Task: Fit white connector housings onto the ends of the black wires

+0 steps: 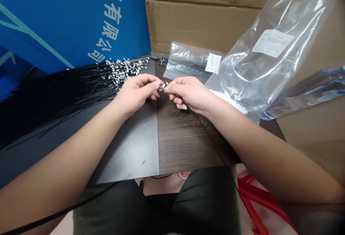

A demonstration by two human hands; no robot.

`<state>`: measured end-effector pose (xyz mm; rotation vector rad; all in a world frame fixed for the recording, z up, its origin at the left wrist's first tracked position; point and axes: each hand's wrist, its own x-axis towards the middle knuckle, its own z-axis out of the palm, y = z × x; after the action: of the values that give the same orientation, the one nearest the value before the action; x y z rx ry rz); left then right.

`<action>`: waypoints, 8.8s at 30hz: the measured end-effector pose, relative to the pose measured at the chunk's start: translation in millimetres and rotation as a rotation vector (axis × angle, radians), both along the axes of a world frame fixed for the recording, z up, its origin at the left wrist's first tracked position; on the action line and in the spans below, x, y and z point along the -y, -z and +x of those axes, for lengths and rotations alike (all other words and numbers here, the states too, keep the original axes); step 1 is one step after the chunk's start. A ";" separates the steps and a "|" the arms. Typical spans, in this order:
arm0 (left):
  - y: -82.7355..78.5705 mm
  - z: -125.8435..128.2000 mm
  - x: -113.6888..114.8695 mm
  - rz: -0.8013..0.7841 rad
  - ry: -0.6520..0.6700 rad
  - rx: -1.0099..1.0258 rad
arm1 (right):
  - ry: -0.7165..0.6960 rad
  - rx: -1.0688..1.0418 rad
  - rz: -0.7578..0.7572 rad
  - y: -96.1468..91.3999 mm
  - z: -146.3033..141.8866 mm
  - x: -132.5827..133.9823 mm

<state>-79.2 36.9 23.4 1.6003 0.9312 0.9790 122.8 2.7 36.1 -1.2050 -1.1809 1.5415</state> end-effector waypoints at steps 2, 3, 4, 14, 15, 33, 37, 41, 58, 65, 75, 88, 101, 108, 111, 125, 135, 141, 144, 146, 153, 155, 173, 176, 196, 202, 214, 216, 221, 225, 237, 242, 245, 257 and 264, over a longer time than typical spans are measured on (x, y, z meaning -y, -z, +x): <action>-0.9 -1.0 0.2 0.032 0.006 -0.032 | -0.014 0.010 -0.004 1.3 0.4 0.0; -1.6 -1.3 0.5 0.050 0.011 -0.056 | -0.019 0.015 -0.005 2.0 0.5 0.0; -2.3 -1.5 0.7 0.067 0.018 -0.083 | -0.024 0.019 -0.007 2.6 0.7 -0.1; -1.6 -1.4 -0.8 0.169 0.062 -0.262 | -0.056 0.019 -0.028 5.3 1.0 -0.3; -1.2 -1.4 -0.7 0.176 0.059 -0.282 | -0.057 0.016 -0.025 5.3 1.1 -0.2; 1.7 -0.9 -1.5 0.141 0.096 -0.296 | -0.093 0.220 0.178 2.8 7.0 -0.2; 1.4 -0.6 -0.9 0.146 0.100 -0.298 | -0.100 0.232 0.200 2.9 8.9 -1.4; 3.7 -2.1 -3.3 0.157 0.100 -0.289 | -0.096 0.237 0.187 1.9 10.2 -2.1; 1.1 -2.4 -1.4 0.172 0.102 -0.348 | -0.128 0.337 0.250 4.1 10.5 -1.8; 5.1 -0.3 -2.4 0.181 0.065 -0.293 | -0.124 0.495 0.397 11.6 12.1 -4.7; 6.2 1.7 -1.6 0.177 0.042 -0.290 | -0.122 0.536 0.460 16.7 12.5 -6.4; 7.0 2.1 -1.6 0.155 0.037 -0.245 | -0.111 0.468 0.375 13.0 8.5 -4.3; 3.2 2.9 1.4 0.177 0.037 -0.271 | -0.113 0.435 0.346 16.0 8.4 -5.2; 2.2 2.6 1.9 0.182 0.020 -0.284 | -0.090 0.373 0.297 10.2 7.5 -4.3; 2.1 2.8 2.2 0.188 0.022 -0.288 | -0.089 0.369 0.300 10.1 7.6 -4.4; 4.2 4.2 2.1 0.198 0.006 -0.284 | -0.090 0.414 0.321 9.4 7.4 -3.8; 2.5 5.2 2.7 0.178 0.014 -0.255 | -0.078 0.429 0.344 9.4 7.2 -3.4; 2.9 6.4 4.0 0.172 -0.004 -0.243 | -0.076 0.424 0.336 10.0 6.7 -3.8; 2.5 6.8 4.5 0.168 -0.011 -0.251 | -0.076 0.420 0.342 10.1 6.8 -3.5; 2.6 6.9 4.4 0.170 -0.013 -0.257 | -0.079 0.426 0.334 9.7 6.8 -3.1; 4.5 7.9 4.5 0.188 -0.027 -0.260 | -0.077 0.419 0.333 8.4 5.9 -2.5; 3.8 8.0 5.0 0.193 -0.031 -0.265 | -0.070 0.422 0.322 7.8 5.7 -2.6; 4.1 8.0 3.7 0.058 -0.016 -0.096 | -0.046 0.359 0.300 10.5 6.5 -6.4; 3.8 7.7 3.9 0.061 -0.015 -0.120 | -0.050 0.345 0.295 10.3 6.3 -6.2; 3.9 6.8 3.5 -0.025 0.028 -0.141 | -0.021 0.456 0.634 20.0 11.3 -9.9; 5.3 10.4 7.6 -0.120 0.040 -0.010 | 0.022 0.607 0.814 20.1 11.7 -8.7; 3.2 13.9 12.0 -0.231 0.043 0.070 | 0.130 0.405 0.706 25.9 9.2 -13.8; 3.0 13.9 12.1 -0.228 0.037 0.067 | 0.123 0.353 0.669 25.9 9.5 -13.9; 0.6 14.9 12.9 -0.187 -0.008 0.034 | 0.107 0.271 0.544 22.6 9.2 -13.2; -0.4 14.1 13.1 -0.091 -0.027 -0.001 | 0.077 0.169 0.435 20.0 9.1 -12.9; -1.9 11.0 10.1 -0.006 -0.017 -0.100 | -0.008 0.017 0.218 14.4 13.4 -12.9; -3.1 10.1 10.7 -0.002 -0.005 -0.130 | -0.026 0.017 0.209 15.0 15.2 -14.4; -3.9 8.7 10.8 -0.004 0.012 -0.149 | -0.019 0.044 0.222 14.6 15.4 -14.4; -4.8 6.5 9.7 0.068 0.055 -0.248 | -0.017 0.136 0.243 12.2 16.8 -13.6; -4.0 5.8 9.1 0.106 0.052 -0.280 | -0.015 0.172 0.237 10.3 15.6 -12.3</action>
<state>-73.5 27.9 27.5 1.8749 1.0345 0.7918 138.4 15.0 25.8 -1.1878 -1.4438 1.2863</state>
